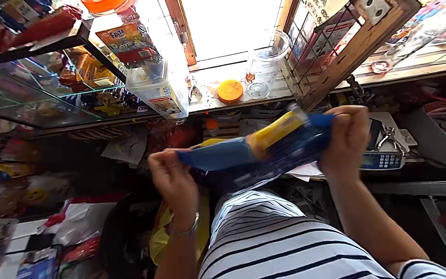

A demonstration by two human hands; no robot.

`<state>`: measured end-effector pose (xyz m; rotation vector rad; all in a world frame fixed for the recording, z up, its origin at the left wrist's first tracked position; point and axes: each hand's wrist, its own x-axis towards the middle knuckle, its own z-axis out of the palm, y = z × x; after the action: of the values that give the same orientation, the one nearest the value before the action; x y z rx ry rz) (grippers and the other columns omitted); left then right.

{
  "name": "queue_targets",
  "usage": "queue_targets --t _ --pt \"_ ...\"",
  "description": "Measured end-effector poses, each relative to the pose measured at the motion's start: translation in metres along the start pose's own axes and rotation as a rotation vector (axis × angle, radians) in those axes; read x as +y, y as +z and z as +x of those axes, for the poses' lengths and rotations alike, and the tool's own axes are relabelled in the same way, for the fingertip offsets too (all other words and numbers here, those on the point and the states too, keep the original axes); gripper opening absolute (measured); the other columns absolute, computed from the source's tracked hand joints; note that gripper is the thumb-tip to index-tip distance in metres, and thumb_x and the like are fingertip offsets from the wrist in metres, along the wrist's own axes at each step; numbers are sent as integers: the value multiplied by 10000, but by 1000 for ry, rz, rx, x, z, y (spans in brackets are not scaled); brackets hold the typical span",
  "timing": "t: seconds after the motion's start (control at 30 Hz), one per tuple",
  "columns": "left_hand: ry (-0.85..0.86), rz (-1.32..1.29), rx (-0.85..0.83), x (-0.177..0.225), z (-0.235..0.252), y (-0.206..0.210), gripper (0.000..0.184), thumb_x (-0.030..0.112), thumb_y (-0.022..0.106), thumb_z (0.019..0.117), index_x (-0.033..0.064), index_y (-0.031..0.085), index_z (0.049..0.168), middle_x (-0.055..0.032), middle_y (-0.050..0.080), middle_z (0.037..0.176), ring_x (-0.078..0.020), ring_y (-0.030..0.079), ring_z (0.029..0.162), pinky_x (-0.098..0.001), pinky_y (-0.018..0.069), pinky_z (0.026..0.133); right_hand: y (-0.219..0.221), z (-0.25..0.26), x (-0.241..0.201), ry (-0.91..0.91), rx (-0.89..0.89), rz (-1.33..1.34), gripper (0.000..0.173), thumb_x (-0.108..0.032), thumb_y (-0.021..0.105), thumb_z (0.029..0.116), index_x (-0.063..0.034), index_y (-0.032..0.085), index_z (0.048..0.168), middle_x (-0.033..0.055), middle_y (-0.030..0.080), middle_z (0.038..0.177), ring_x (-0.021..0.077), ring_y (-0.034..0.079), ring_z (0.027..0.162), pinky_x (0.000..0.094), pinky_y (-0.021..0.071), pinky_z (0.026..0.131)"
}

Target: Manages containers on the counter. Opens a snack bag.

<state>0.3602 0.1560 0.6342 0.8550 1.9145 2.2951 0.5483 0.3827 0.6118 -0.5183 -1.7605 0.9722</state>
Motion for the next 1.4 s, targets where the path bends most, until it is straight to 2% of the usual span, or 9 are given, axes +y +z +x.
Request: queue_targets --t 0.37,0.43,0.5,0.6,0.73,0.93,1.03,1.13,1.4 --pt "-38 597 -1 -29 15 -117 146 130 477 1065 -2 539 1076 5 673 928 -63 701 903 -273 602 852 -31 28 14 -135 107 176 155 -242 341 1121 -212 493 1113 -92 571 1050 41 643 963 268 589 854" --pt "-26 965 -100 -17 19 -122 234 135 534 1037 -70 626 1098 -150 710 1017 -216 692 977 -411 555 884 -25 26 14 -133 44 257 130 -282 369 1118 -232 487 1098 -89 575 1050 70 673 976 324 621 883" --pt "86 1096 -276 4 26 -105 341 156 580 1010 -106 629 1222 -324 618 1272 -516 558 1227 -686 397 1038 -16 25 13 -146 -15 300 114 -283 377 1117 -233 477 1095 -78 565 1057 85 675 987 354 623 903" --pt "376 895 -461 35 23 -27 533 413 580 1032 24 563 1396 -196 480 1519 -348 418 1433 -527 351 1158 -6 20 9 -187 -104 292 119 -265 375 1118 -215 482 1100 -46 570 1053 128 688 987 410 631 908" --pt "510 667 -981 47 17 73 693 241 816 862 243 530 1493 -143 399 1597 -348 460 1399 -516 482 1056 -4 2 6 -255 -180 160 134 -262 381 1113 -196 496 1097 -47 595 1028 106 676 985 375 624 895" --pt "440 613 -1199 41 24 100 581 272 871 799 182 658 1332 -87 613 1117 -217 632 968 -369 577 748 -43 -21 24 -169 -95 39 164 -285 380 1113 -169 495 1105 -18 716 1001 152 715 971 375 601 904" --pt "340 549 -1090 43 54 96 430 349 823 848 139 705 1204 -36 627 1123 -125 637 993 -316 587 819 -67 -27 29 -148 -22 -10 165 -288 378 1114 -170 494 1109 -23 717 1004 136 704 978 348 578 916" --pt "141 669 -772 25 97 93 454 333 736 935 32 621 1256 -145 647 1202 -221 670 999 -420 583 836 -87 -32 33 -126 40 -32 146 -251 371 1112 -174 494 1095 -37 693 1001 127 699 980 349 585 916" --pt "-555 796 -494 -150 91 101 727 336 773 925 41 409 1482 -285 652 1154 -422 669 1004 -612 547 870 -155 -42 45 -81 141 -101 126 -227 380 1102 -197 503 1104 -54 632 1006 142 707 923 384 627 847"
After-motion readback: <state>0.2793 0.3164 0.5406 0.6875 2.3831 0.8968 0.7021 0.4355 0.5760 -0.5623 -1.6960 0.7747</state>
